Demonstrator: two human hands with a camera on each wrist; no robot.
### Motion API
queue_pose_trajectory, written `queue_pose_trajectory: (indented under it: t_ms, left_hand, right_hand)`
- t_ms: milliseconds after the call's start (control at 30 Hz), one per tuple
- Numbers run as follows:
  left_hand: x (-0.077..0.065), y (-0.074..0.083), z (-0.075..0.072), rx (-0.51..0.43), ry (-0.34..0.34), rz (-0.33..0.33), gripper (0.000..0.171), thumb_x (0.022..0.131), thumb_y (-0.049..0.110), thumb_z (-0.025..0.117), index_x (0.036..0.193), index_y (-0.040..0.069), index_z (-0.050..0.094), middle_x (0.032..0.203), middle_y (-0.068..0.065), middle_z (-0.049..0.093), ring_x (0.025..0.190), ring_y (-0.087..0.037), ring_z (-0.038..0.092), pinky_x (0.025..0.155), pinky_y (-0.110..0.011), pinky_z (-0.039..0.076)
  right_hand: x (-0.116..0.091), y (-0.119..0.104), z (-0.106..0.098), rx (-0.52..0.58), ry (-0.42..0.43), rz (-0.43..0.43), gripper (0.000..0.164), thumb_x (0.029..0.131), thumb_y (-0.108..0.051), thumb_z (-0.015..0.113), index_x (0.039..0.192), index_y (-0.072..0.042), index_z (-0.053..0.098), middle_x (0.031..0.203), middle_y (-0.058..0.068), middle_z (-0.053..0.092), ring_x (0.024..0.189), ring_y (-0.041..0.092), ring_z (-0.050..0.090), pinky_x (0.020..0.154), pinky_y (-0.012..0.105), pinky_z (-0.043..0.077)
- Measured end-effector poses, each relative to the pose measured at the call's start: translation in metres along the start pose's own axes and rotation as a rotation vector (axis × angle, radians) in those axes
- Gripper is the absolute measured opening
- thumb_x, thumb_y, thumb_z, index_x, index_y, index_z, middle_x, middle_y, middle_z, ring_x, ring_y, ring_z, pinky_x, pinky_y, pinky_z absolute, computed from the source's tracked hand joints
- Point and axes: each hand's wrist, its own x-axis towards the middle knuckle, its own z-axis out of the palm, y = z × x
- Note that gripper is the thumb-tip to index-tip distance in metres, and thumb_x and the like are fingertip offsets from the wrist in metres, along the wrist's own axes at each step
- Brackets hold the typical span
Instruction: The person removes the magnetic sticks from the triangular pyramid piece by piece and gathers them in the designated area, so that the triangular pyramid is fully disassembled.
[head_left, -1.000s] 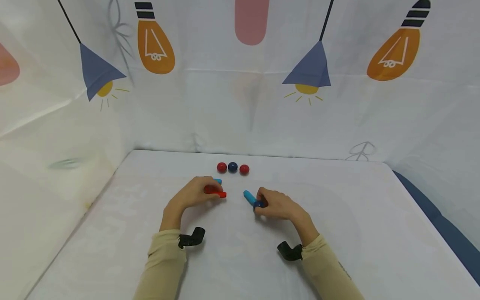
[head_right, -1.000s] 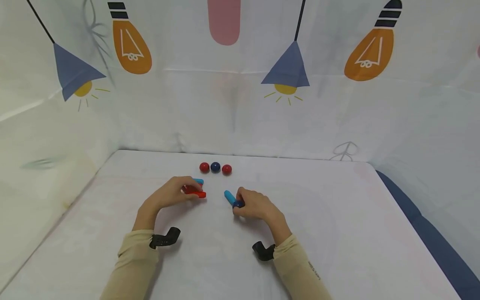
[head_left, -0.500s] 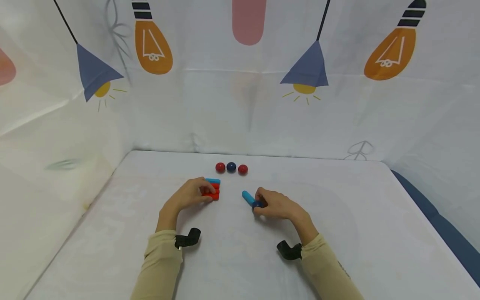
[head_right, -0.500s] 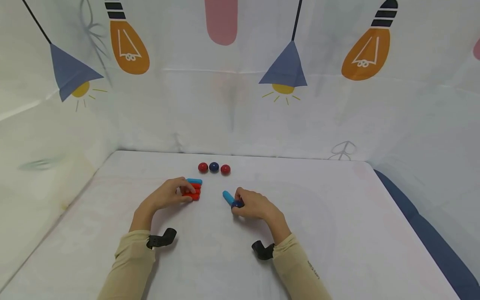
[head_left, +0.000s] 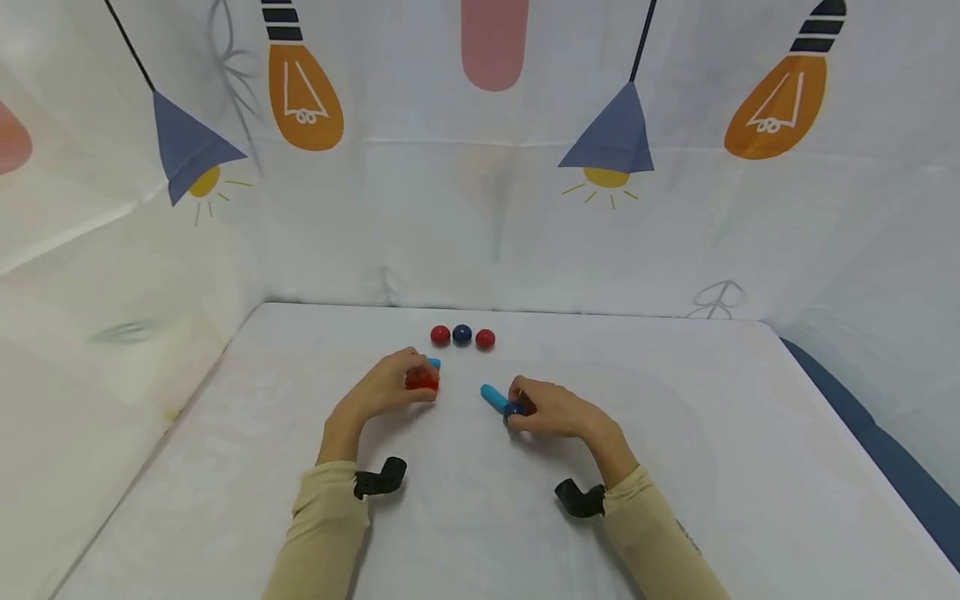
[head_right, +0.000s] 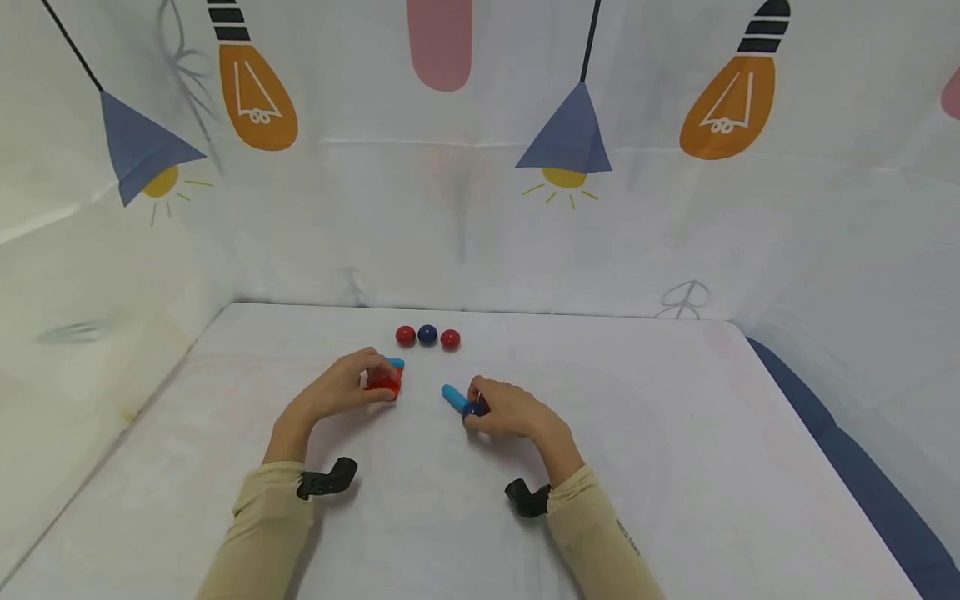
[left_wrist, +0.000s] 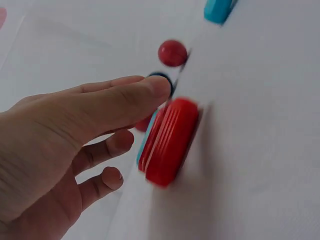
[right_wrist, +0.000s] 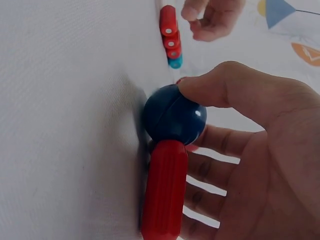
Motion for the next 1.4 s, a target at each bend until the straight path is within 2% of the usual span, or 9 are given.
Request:
queue_pose_trajectory:
  t_ms: [100,267,400,500,867,1000,1133,1233,1400]
  left_hand:
    - [0.009,0.016,0.013,0.016,-0.021,0.050,0.026,0.083,0.017,0.072,0.108,0.011,0.066,0.101,-0.007,0.060,0.096,-0.022,0.054,0.086,-0.037,0.048]
    - [0.023,0.040,0.044,0.050,-0.131,0.123,0.034,0.086,0.021,0.069,0.118,0.015,0.062,0.117,-0.002,0.059,0.109,-0.018,0.052,0.096,-0.035,0.047]
    - [0.026,0.047,0.057,0.117,-0.161,0.119,0.033,0.086,0.021,0.069,0.118,0.018,0.062,0.114,0.004,0.060,0.105,-0.012,0.052,0.095,-0.030,0.047]
    - [0.025,0.047,0.059,0.151,-0.156,0.098,0.027,0.086,0.021,0.070,0.112,0.019,0.064,0.105,0.007,0.063,0.098,-0.010,0.054,0.091,-0.028,0.048]
    - [0.017,0.037,0.036,-0.008,-0.224,0.010,0.014,0.084,0.027,0.072,0.096,0.021,0.070,0.089,0.012,0.067,0.088,-0.007,0.058,0.084,-0.027,0.049]
    - [0.008,0.022,0.020,-0.038,-0.150,0.002,0.011,0.082,0.027,0.073,0.092,0.023,0.071,0.086,0.013,0.064,0.085,-0.011,0.056,0.079,-0.028,0.048]
    - [0.000,0.008,0.006,-0.067,-0.066,-0.008,0.013,0.081,0.031,0.074,0.093,0.026,0.071,0.101,0.006,0.066,0.110,-0.022,0.058,0.095,-0.036,0.046]
    - [-0.005,0.003,-0.004,-0.094,-0.045,-0.059,0.015,0.081,0.032,0.074,0.094,0.026,0.071,0.119,0.000,0.065,0.121,-0.022,0.054,0.098,-0.040,0.045]
    - [-0.016,-0.003,-0.019,-0.076,-0.056,-0.108,0.016,0.080,0.027,0.076,0.094,0.021,0.071,0.100,0.001,0.067,0.092,-0.017,0.055,0.075,-0.028,0.046]
  right_hand:
    - [0.000,0.001,-0.001,0.008,-0.020,-0.047,0.027,0.084,-0.026,0.065,0.105,-0.015,0.053,0.085,0.000,0.054,0.079,0.014,0.050,0.067,0.027,0.043]
    - [-0.001,0.002,-0.002,0.025,-0.051,-0.122,0.028,0.087,-0.026,0.064,0.109,-0.012,0.053,0.089,0.000,0.056,0.082,0.015,0.051,0.072,0.029,0.045]
    - [-0.001,0.003,-0.002,0.030,-0.058,-0.138,0.029,0.088,-0.027,0.063,0.111,-0.012,0.053,0.091,0.000,0.057,0.084,0.015,0.051,0.074,0.030,0.046]
    - [-0.002,0.003,-0.002,0.032,-0.058,-0.139,0.027,0.088,-0.027,0.064,0.109,-0.013,0.053,0.091,0.000,0.057,0.084,0.015,0.051,0.073,0.029,0.045]
    - [-0.001,0.006,-0.002,0.023,-0.037,-0.110,0.026,0.088,-0.028,0.064,0.107,-0.013,0.053,0.093,0.000,0.057,0.084,0.014,0.051,0.075,0.029,0.046]
    - [-0.002,0.006,-0.002,0.032,-0.033,-0.077,0.028,0.089,-0.029,0.064,0.109,-0.014,0.052,0.096,0.001,0.058,0.087,0.015,0.051,0.077,0.031,0.046]
    - [-0.002,0.007,-0.002,0.037,-0.036,-0.059,0.028,0.089,-0.030,0.064,0.109,-0.015,0.053,0.097,0.002,0.058,0.087,0.015,0.052,0.077,0.032,0.046]
    - [-0.002,0.007,-0.003,0.046,-0.038,-0.059,0.028,0.089,-0.032,0.063,0.109,-0.015,0.052,0.097,0.002,0.059,0.086,0.015,0.052,0.077,0.032,0.046]
    - [0.000,0.007,-0.003,0.061,-0.035,-0.023,0.029,0.089,-0.035,0.063,0.108,-0.016,0.053,0.096,0.002,0.059,0.083,0.015,0.053,0.073,0.030,0.045]
